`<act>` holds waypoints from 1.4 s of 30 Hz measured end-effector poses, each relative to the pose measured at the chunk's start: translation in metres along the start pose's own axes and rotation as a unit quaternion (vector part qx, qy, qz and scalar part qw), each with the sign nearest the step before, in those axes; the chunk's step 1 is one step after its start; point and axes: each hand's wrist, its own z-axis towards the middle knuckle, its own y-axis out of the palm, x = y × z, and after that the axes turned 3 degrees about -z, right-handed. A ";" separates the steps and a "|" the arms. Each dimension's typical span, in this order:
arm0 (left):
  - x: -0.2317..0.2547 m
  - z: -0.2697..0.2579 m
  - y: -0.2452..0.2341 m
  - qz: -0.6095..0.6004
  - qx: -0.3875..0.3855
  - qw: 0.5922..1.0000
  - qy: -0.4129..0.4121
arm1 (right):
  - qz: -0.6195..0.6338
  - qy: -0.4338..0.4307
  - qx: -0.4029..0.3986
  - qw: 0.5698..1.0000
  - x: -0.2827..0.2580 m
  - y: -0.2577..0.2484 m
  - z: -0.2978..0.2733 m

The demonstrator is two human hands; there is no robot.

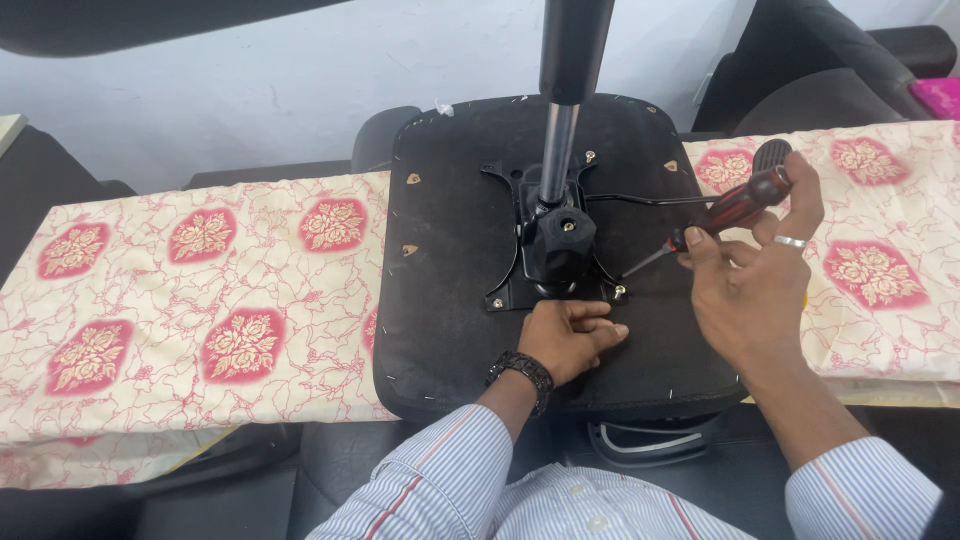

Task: The person uses a screwdriver to tighten screws into the underside of an office chair seat, securing the central gas-lift mechanism. They pick up screws from a small yellow container and fasten them one by one into the mounting plate.

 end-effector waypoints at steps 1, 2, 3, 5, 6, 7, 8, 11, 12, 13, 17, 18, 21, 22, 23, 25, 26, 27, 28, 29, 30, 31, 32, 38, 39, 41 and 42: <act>0.000 -0.001 0.000 0.020 -0.013 1.000 0.001 | -0.022 0.001 -0.007 1.000 0.001 0.000 -0.001; 0.001 -0.002 -0.001 0.041 -0.024 0.999 0.001 | -0.042 0.001 -0.014 0.999 0.002 0.000 -0.001; 0.002 -0.003 -0.002 0.061 -0.036 0.997 0.002 | -0.060 0.002 -0.021 0.998 0.003 0.001 -0.002; 0.005 0.000 -0.007 0.055 -0.049 0.997 -0.004 | -0.096 -0.020 -0.026 0.995 0.005 0.001 0.000; 0.005 0.000 -0.009 0.053 -0.056 0.997 -0.006 | -0.117 -0.034 -0.026 0.992 0.006 0.001 0.001; 0.006 0.001 -0.010 0.042 -0.056 0.998 -0.009 | -0.132 -0.043 -0.025 0.990 0.007 0.001 0.002; 0.006 0.001 -0.010 0.029 -0.057 0.998 -0.011 | -0.148 -0.052 -0.025 0.987 0.007 0.001 0.003; 0.003 0.001 -0.012 0.018 -0.061 0.998 -0.007 | -0.184 -0.076 -0.024 0.980 0.008 0.000 0.006; 0.002 0.001 -0.012 0.018 -0.063 0.998 -0.003 | -0.193 -0.084 -0.026 0.977 0.008 -0.001 0.007; 0.002 0.002 -0.011 0.015 -0.064 0.998 -0.004 | -0.200 -0.089 -0.027 0.975 0.008 -0.001 0.009; -0.001 0.005 -0.012 0.005 -0.069 0.998 -0.007 | -0.215 -0.094 -0.038 0.971 0.004 0.001 0.010; -0.001 0.005 -0.012 0.002 -0.071 0.997 -0.006 | -0.216 -0.092 -0.041 0.971 0.003 0.002 0.010; -0.002 0.006 -0.013 0.004 -0.076 0.997 -0.010 | -0.228 -0.097 -0.058 0.967 -0.003 0.001 0.012; -0.001 0.007 -0.013 0.008 -0.074 0.997 -0.011 | -0.176 -0.066 -0.060 0.980 -0.005 0.001 0.013; 0.001 0.008 -0.013 0.012 -0.072 0.997 -0.012 | -0.123 -0.035 -0.061 0.990 -0.007 0.003 0.013; 0.004 0.008 -0.011 0.026 -0.066 0.997 -0.014 | -0.109 -0.034 -0.065 0.991 -0.011 0.003 0.014; 0.007 0.009 -0.009 0.036 -0.062 0.997 -0.014 | -0.148 -0.065 -0.067 0.985 -0.012 0.003 0.016; 0.009 0.009 -0.008 0.046 -0.058 0.997 -0.014 | -0.186 -0.096 -0.068 0.975 -0.013 0.003 0.017; 0.011 0.009 -0.007 0.060 -0.056 0.997 -0.013 | -0.145 -0.038 -0.075 0.986 -0.014 0.004 0.016; 0.013 0.010 -0.005 0.073 -0.053 0.996 -0.013 | -0.103 0.021 -0.082 0.991 -0.015 0.005 0.014; 0.015 0.011 -0.004 0.087 -0.051 0.995 -0.012 | -0.060 0.079 -0.089 0.991 -0.015 0.006 0.014; 0.017 0.012 -0.003 0.104 -0.049 0.993 -0.002 | -0.080 0.029 -0.082 0.993 -0.015 0.006 0.014; 0.018 0.014 -0.002 0.120 -0.045 0.992 0.008 | -0.099 -0.021 -0.076 0.992 -0.014 0.007 0.014; 0.019 0.027 0.013 0.226 0.046 0.970 0.074 | -0.056 -0.086 -0.012 0.995 -0.012 0.013 0.018; 0.019 0.028 0.014 0.234 0.059 0.968 0.066 | -0.035 -0.090 0.002 0.995 -0.014 0.014 0.018; 0.019 0.028 0.016 0.239 0.076 0.966 0.057 | -0.070 -0.064 0.024 0.995 -0.018 0.016 0.016; 0.018 0.027 0.016 0.241 0.084 0.965 0.052 | -0.086 -0.050 0.034 0.994 -0.021 0.017 0.014</act>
